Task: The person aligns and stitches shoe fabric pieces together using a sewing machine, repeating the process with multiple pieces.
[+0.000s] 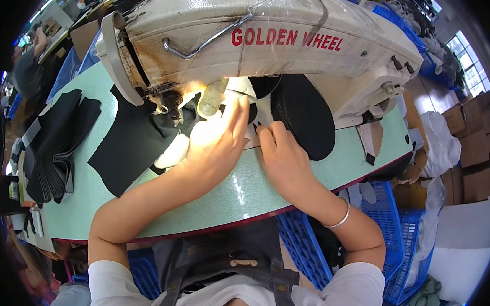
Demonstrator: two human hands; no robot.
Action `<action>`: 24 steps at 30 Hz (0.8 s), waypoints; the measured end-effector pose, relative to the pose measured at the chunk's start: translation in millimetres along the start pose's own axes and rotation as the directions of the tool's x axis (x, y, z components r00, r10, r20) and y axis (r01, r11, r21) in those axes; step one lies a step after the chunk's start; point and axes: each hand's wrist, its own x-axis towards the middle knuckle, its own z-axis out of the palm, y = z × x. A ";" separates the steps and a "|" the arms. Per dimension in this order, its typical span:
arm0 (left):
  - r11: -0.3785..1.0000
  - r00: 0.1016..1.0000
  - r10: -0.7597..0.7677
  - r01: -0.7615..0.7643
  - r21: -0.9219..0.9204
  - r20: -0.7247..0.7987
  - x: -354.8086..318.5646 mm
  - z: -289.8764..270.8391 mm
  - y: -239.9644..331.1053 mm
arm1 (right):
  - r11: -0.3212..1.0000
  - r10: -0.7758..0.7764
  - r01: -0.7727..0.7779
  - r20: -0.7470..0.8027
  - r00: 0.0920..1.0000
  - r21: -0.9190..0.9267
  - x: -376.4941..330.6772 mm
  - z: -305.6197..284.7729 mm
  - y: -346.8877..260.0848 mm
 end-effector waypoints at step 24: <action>0.962 0.968 -0.109 0.046 -0.269 -0.224 -6.7 63.9 -0.4 | 0.904 0.354 -0.400 0.261 0.898 0.149 59.8 -18.2 28.3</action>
